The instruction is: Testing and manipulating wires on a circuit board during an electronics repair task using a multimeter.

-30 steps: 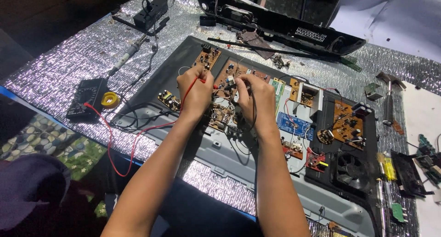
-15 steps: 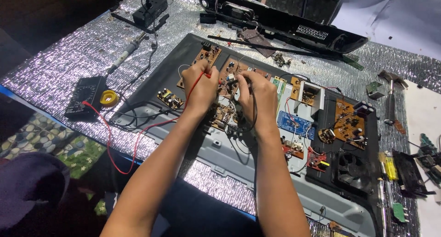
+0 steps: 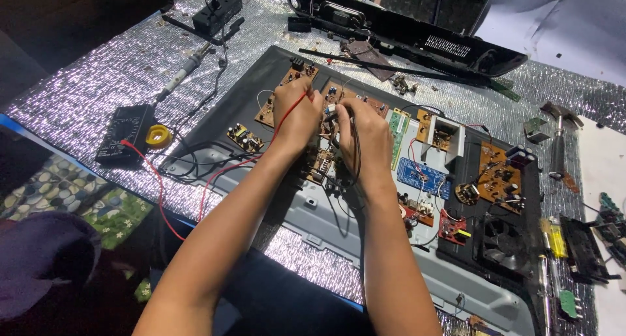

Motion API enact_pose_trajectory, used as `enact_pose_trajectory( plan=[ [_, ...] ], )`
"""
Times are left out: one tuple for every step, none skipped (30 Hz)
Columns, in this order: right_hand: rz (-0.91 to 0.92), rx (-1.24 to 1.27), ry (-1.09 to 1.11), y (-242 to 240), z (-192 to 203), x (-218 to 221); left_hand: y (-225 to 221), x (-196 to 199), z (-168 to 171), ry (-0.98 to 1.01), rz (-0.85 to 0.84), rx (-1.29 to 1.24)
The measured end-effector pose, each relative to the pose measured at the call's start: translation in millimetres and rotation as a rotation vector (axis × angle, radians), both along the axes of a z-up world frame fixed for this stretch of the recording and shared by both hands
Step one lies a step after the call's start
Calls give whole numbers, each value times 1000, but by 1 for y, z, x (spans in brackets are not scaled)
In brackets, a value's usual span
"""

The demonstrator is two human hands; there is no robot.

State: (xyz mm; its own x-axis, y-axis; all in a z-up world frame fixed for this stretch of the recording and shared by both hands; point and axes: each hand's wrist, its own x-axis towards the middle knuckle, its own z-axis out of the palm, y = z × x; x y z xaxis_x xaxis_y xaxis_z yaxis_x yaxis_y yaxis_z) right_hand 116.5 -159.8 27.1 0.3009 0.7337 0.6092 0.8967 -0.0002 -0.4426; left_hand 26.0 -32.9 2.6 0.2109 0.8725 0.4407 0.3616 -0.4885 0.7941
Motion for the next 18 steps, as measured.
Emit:
enact_pose_trajectory(
  plan=[
    [0, -1, 0, 0, 1, -1, -1, -1, 1, 0, 0, -1],
    [-6, -15, -3, -1, 2, -2, -1, -1, 2, 7, -5, -8],
    [-13, -27, -7, -1, 4, -2, -2, -1, 3, 14, -10, -14],
    [-13, -27, -7, -2, 6, -4, -2, -2, 4, 14, -11, -14],
    [-15, -24, -23, -3, 8, -5, -3, -2, 5, 18, -10, -18],
    [-16, -21, -39, -4, 9, -7, -3, -3, 5, 22, -9, -22],
    [-13, -22, -40, -4, 9, -6, -1, -2, 3, 21, -6, -23],
    [-5, -26, -44, -4, 8, -6, 2, -1, 0, 34, -3, -19],
    [0, -30, -47, -4, 7, -5, 4, 1, -2, 47, -3, -14],
    [0, -31, -47, -3, 8, -5, 2, 0, -1, 48, -3, -15],
    [-2, -31, -42, -3, 8, -6, 0, -1, 0, 48, -13, -17],
    [-4, -32, -37, -3, 9, -6, -2, -1, 2, 48, -23, -18],
    [-4, -32, -36, -3, 9, -5, -1, -1, 2, 49, -23, -18],
    [-2, -30, -40, -3, 8, -5, 0, -1, 2, 41, -26, -18],
    [2, -31, -44, -2, 7, -4, 0, -2, 1, 33, -28, -20],
    [3, -33, -44, -2, 6, -4, -1, -2, 1, 34, -26, -22],
    [-2, -33, -55, -2, 6, -3, -2, -1, 2, 30, -21, -22],
    [-7, -33, -66, -2, 6, -2, -3, -1, 2, 26, -16, -21]
  ],
)
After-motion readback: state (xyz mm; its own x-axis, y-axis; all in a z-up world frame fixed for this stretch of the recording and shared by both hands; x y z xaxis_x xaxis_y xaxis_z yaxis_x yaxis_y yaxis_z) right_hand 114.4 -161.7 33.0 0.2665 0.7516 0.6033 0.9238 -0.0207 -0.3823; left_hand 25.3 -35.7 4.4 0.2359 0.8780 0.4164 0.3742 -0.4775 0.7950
